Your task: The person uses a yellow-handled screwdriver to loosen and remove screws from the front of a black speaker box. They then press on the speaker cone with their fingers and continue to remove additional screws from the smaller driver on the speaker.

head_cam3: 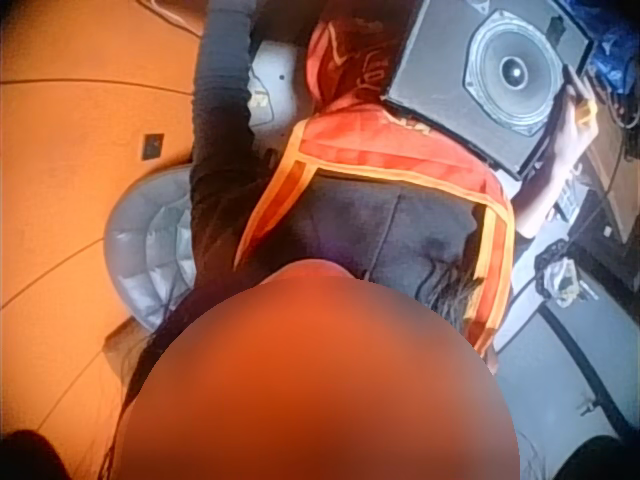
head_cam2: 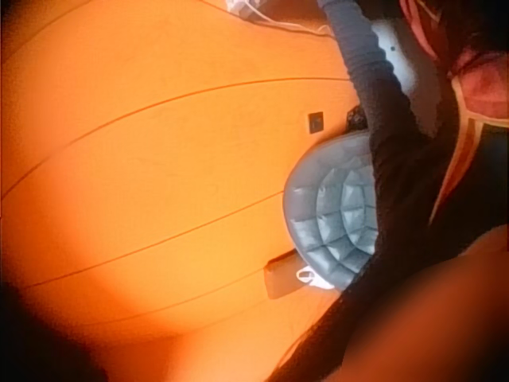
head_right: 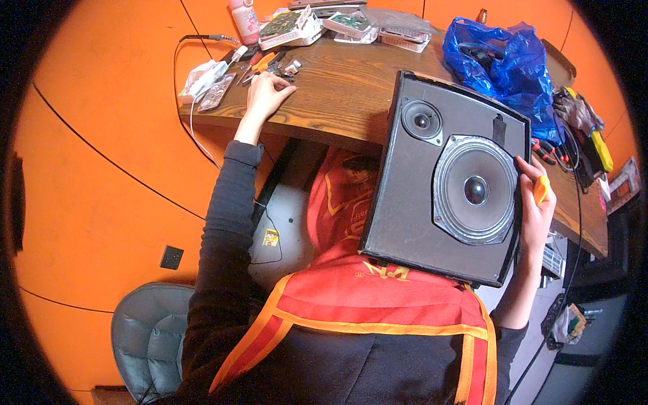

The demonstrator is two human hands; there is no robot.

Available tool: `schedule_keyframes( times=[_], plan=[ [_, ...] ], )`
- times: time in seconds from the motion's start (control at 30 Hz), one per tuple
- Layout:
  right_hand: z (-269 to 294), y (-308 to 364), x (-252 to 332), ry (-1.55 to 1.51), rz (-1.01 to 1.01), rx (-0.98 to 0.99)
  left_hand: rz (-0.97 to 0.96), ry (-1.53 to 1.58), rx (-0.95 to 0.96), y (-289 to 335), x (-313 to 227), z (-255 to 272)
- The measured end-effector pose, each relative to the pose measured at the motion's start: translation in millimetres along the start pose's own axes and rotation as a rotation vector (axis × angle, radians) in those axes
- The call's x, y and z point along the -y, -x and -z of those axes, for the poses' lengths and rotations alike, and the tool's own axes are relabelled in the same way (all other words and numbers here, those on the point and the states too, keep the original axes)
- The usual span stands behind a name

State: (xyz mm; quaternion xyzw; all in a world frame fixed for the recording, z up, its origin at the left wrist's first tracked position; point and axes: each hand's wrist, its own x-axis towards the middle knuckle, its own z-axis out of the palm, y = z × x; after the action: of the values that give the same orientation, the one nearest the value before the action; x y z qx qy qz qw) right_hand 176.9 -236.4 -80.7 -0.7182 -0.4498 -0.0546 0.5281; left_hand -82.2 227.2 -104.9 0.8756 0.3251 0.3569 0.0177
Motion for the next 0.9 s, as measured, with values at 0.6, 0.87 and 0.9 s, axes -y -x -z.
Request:
schedule_keyframes(
  times=[0.6,0.87,0.9],
  plan=[
    [-5,2,8,-0.076,-0.048,0.002,-0.007,0.238,-0.189,-21,20,-17],
    [-6,1,10,-0.079,-0.019,-0.003,-0.140,0.354,0.043,-8,24,-14],
    [-6,1,11,-0.115,-0.097,-0.009,-0.165,0.341,0.073,-10,22,-15]
  ],
)
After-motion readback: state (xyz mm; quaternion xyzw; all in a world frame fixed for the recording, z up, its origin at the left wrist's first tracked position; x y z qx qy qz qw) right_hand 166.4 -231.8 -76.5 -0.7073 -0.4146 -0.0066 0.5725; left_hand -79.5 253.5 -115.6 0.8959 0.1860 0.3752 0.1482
